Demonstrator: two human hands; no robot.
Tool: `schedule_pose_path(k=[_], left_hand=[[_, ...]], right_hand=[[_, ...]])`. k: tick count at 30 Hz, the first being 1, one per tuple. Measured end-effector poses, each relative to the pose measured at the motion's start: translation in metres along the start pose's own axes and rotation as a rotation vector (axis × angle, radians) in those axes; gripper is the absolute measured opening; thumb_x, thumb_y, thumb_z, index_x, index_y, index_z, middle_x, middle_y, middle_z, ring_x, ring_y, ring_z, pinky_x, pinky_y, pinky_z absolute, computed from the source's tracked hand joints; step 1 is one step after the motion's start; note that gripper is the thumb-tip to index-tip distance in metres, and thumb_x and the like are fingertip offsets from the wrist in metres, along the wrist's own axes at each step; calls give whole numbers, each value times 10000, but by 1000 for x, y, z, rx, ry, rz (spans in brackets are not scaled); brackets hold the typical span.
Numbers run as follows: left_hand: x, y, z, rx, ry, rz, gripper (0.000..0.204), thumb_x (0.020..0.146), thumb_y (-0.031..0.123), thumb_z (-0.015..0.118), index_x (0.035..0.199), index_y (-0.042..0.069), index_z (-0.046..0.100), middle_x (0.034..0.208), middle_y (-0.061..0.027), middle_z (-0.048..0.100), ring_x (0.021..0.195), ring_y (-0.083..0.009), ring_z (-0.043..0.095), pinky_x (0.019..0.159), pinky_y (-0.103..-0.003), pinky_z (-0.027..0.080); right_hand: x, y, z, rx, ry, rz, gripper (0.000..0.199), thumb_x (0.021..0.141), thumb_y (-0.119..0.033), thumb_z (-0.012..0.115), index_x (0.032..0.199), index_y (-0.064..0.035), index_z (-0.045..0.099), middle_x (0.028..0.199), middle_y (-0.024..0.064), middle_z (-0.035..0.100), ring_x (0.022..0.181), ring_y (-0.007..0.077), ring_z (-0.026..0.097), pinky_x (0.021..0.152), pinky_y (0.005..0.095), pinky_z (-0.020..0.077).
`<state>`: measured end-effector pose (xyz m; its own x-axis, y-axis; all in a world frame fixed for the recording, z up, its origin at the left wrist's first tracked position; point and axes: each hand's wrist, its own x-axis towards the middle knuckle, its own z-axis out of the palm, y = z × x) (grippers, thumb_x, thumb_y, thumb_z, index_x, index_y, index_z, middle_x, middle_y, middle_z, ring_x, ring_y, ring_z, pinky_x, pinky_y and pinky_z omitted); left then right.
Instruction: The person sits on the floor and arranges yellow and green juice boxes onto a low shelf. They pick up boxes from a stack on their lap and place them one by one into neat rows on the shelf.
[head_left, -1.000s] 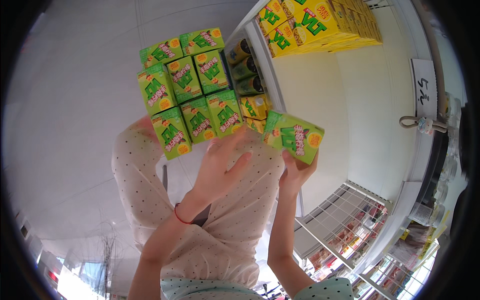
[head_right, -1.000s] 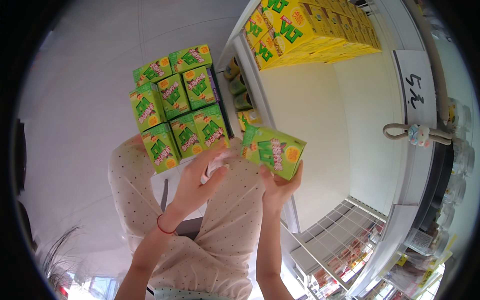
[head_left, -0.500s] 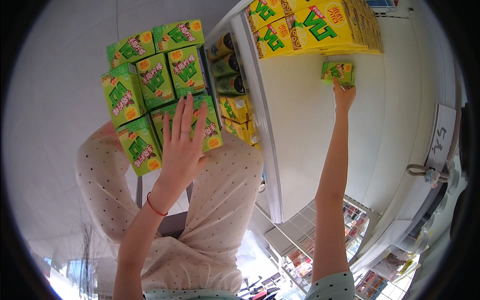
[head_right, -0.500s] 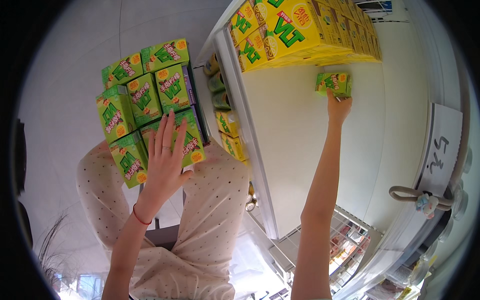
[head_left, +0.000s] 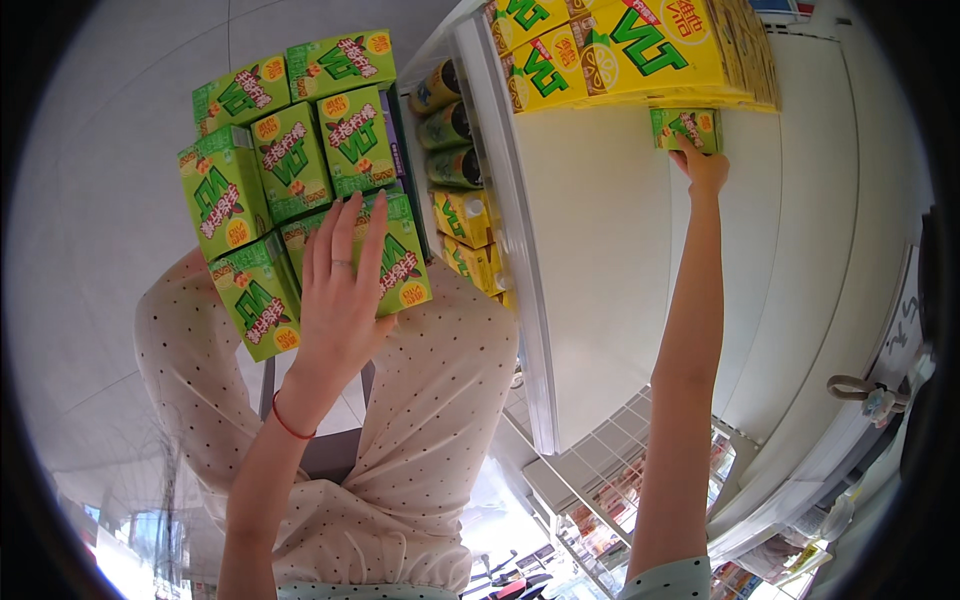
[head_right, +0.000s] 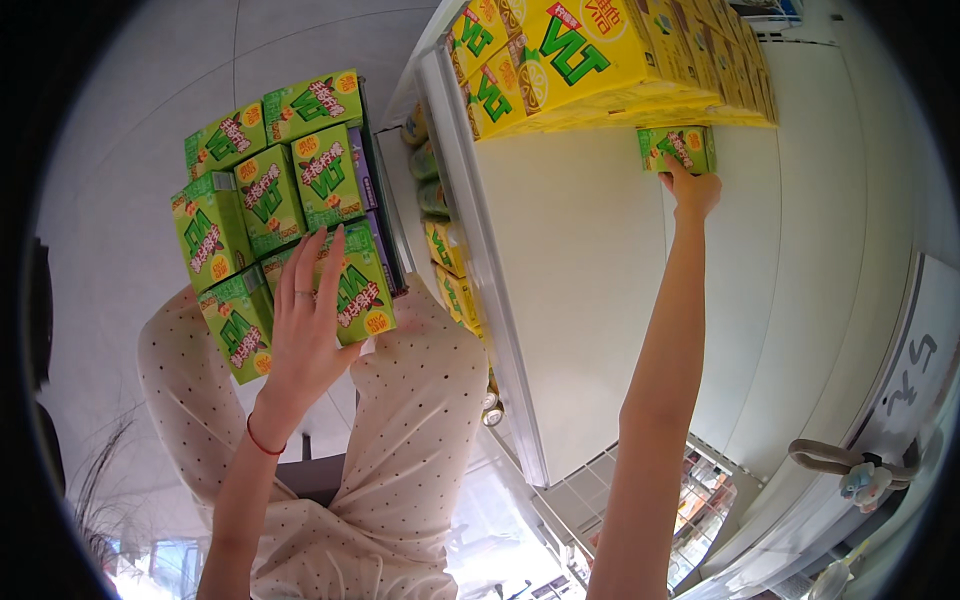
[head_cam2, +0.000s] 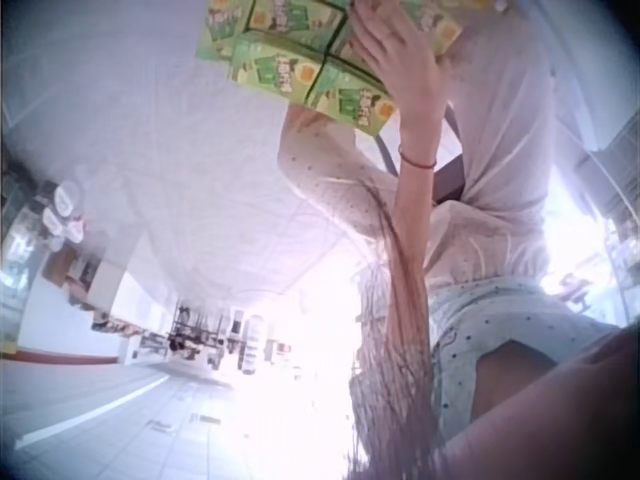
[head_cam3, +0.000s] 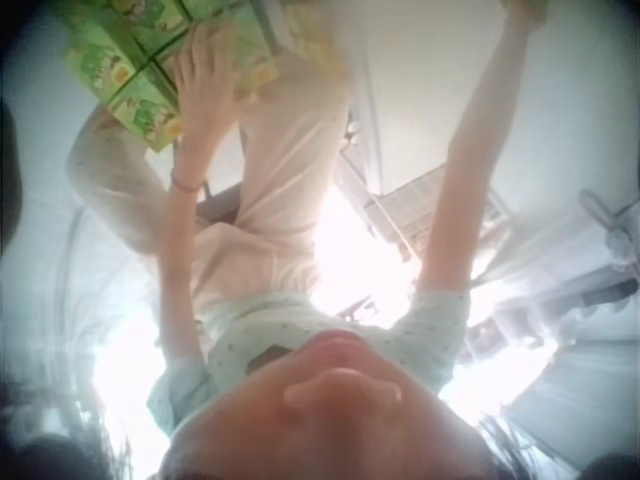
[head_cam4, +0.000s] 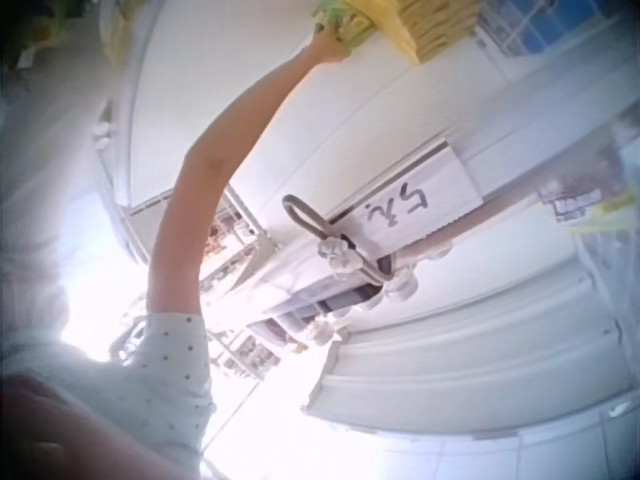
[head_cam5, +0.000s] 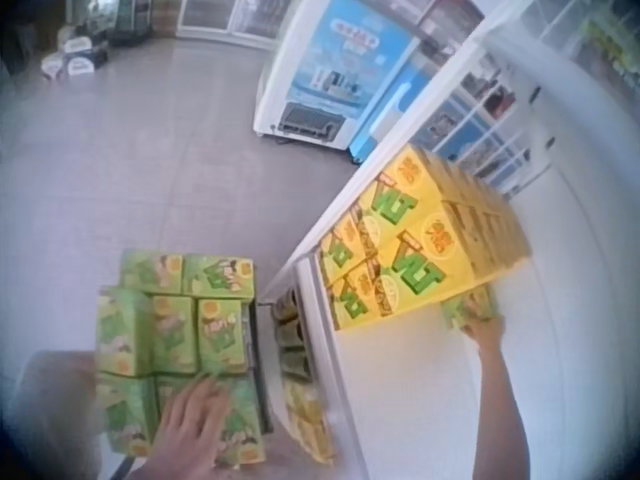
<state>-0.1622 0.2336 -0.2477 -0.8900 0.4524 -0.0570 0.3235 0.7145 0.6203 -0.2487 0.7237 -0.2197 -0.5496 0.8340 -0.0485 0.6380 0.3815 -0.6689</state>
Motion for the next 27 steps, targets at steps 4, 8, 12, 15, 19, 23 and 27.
schedule_pose_path(k=[4, 8, 12, 15, 19, 23, 27], left_hand=[[1, 0, 1, 0, 28, 13, 1125, 472, 29, 832, 1463, 88, 304, 1396, -169, 351, 1269, -385, 392, 1028, -481, 376], [3, 1, 5, -30, 58, 46, 1121, 473, 3, 810, 1469, 110, 305, 1364, -172, 360, 1253, -394, 396, 1010, -460, 402], [6, 7, -11, -158, -1, 45, 1114, 486, 13, 794, 1477, 135, 301, 1333, -165, 371, 1220, -388, 406, 995, -428, 421], [4, 16, -21, -396, -49, 58, 1107, 494, 47, 787, 1482, 135, 296, 1322, -160, 381, 1198, -370, 413, 978, -421, 416], [-5, 38, -19, -646, 71, 124, 1087, 508, 84, 777, 1483, 127, 298, 1321, -155, 387, 1193, -355, 418, 952, -426, 408], [-6, 60, -12, -672, 144, 276, 1061, 537, 117, 784, 1480, 122, 298, 1334, -165, 383, 1198, -368, 415, 969, -438, 396], [-2, 73, -22, -655, -24, 215, 1060, 571, 162, 805, 1486, 124, 272, 1361, -187, 367, 1218, -384, 406, 1007, -465, 380]], right_hand=[[0, -1, 7, 5, 52, 2, 335, 733, -106, 811, 898, 127, 637, 858, 163, 684, 663, 221, 703, 553, 247, 596], [2, 3, -2, -26, 27, 5, 323, 752, -167, 810, 855, 98, 655, 804, 131, 683, 672, 187, 700, 553, 256, 571], [-37, -9, -23, -82, -165, -33, 348, 801, -187, 771, 977, 88, 652, 888, 134, 694, 814, 181, 692, 734, 275, 592], [-155, -45, -23, 66, -311, -168, 148, 896, -98, 630, 1006, -13, 681, 829, 63, 683, 694, 111, 635, 607, 234, 518], [-279, -56, -26, 297, -1234, -115, 678, 738, -106, 789, 1348, -69, 496, 1131, 95, 648, 955, 152, 629, 749, 295, 532], [-322, -54, -26, 211, -969, -111, 621, 709, -137, 828, 1235, 18, 539, 1018, 103, 683, 870, 148, 661, 699, 257, 528], [-310, -43, -31, 348, -891, -38, 459, 742, -90, 795, 1137, 29, 594, 926, 66, 702, 797, 103, 661, 659, 231, 512]])
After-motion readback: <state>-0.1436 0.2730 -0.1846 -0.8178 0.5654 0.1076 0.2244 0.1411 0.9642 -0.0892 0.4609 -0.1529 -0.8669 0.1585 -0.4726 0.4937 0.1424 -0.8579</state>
